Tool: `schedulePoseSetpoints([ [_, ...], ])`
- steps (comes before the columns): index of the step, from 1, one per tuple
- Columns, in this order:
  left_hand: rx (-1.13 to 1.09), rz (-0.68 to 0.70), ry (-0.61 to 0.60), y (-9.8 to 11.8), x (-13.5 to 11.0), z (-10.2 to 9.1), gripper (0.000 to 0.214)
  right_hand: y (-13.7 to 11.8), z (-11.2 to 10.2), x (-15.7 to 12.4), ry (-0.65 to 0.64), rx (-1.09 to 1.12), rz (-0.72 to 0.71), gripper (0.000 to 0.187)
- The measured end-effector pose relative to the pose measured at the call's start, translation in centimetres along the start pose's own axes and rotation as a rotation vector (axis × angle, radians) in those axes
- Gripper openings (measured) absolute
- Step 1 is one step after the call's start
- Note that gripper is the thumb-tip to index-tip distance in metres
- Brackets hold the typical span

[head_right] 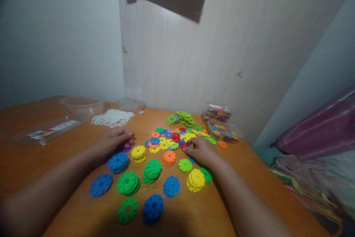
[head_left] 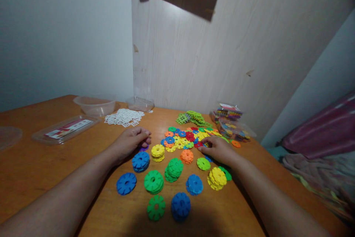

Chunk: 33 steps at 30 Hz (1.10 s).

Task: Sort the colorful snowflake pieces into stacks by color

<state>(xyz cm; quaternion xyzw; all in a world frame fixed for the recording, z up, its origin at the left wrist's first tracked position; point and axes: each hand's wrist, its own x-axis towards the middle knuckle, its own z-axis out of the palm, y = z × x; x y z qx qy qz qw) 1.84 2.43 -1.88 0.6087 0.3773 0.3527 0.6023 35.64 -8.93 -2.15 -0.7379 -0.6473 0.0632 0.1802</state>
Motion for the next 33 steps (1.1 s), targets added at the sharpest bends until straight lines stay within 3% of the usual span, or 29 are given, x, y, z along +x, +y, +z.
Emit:
schedulePoseSetpoints([
  [6,-0.001,0.003,-0.005,-0.1,0.0,0.0,0.029,0.2,0.3,0.2,0.023,0.069,-0.025,0.037],
  [9,-0.006,-0.003,0.001,0.0,-0.1,0.1,0.029,1.4,0.1,0.6,0.128,0.137,-0.033,0.027],
  [13,0.012,-0.021,0.020,0.2,-0.2,0.2,0.029,3.9,-0.1,0.9,0.243,0.230,0.061,0.015],
  [16,0.018,-0.017,0.019,0.2,-0.2,0.2,0.030,4.6,0.0,0.8,0.183,0.249,0.090,0.017],
  [20,0.012,-0.019,0.015,0.1,-0.1,0.2,0.031,3.6,-0.1,0.4,0.077,0.140,0.038,0.033],
  [28,0.012,0.003,-0.003,-0.3,0.1,-0.1,0.029,2.8,-0.8,0.3,0.043,-0.019,-0.029,0.036],
  [33,0.036,0.009,0.002,-0.4,0.3,-0.2,0.028,3.1,-1.1,0.1,0.241,0.051,-0.003,0.030],
])
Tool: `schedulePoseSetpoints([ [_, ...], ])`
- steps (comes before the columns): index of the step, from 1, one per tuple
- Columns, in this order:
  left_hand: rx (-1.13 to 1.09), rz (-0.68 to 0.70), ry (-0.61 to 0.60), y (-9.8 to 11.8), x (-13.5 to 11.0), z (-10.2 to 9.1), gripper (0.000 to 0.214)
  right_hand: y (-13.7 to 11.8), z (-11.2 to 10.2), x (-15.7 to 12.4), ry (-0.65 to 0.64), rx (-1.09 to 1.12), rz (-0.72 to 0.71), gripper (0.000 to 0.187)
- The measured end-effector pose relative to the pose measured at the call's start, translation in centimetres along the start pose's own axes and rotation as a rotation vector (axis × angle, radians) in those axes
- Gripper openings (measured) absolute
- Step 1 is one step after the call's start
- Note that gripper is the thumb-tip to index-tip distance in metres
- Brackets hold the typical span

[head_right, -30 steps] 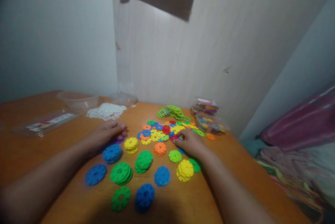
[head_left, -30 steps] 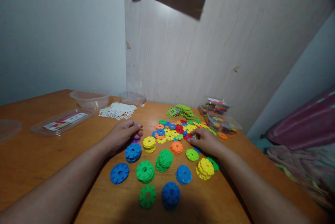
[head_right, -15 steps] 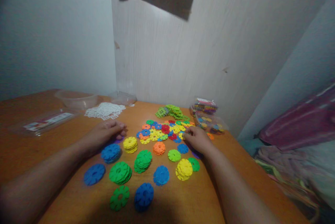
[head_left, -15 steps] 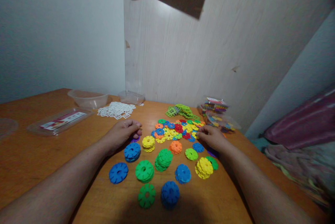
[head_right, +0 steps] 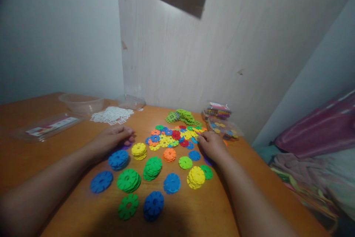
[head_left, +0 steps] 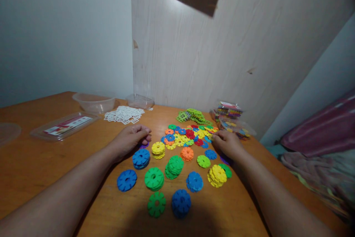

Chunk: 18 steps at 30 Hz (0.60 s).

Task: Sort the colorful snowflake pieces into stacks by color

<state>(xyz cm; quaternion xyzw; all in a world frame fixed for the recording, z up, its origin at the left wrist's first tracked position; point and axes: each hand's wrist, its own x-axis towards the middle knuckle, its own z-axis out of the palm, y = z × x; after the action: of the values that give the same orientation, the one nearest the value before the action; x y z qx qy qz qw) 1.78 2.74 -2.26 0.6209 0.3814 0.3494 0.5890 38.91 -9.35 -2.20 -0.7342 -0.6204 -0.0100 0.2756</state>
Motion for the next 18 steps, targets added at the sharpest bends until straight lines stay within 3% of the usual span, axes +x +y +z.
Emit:
schedulePoseSetpoints([
  [3,0.012,-0.009,0.008,0.3,-0.1,0.1,0.028,-0.4,-1.1,-0.7,0.006,0.299,0.159,0.027],
  [7,0.002,-0.010,0.000,0.6,-0.4,0.3,0.028,-1.2,-3.8,-2.1,-0.355,0.667,0.261,0.038],
  [12,-0.007,-0.022,0.007,0.6,-0.4,0.3,0.028,-1.3,-5.7,-3.5,-0.763,0.747,0.236,0.040],
  [18,-0.025,-0.015,0.005,0.6,-0.4,0.3,0.027,-2.2,-5.3,-3.7,-0.904,0.736,0.209,0.036],
])
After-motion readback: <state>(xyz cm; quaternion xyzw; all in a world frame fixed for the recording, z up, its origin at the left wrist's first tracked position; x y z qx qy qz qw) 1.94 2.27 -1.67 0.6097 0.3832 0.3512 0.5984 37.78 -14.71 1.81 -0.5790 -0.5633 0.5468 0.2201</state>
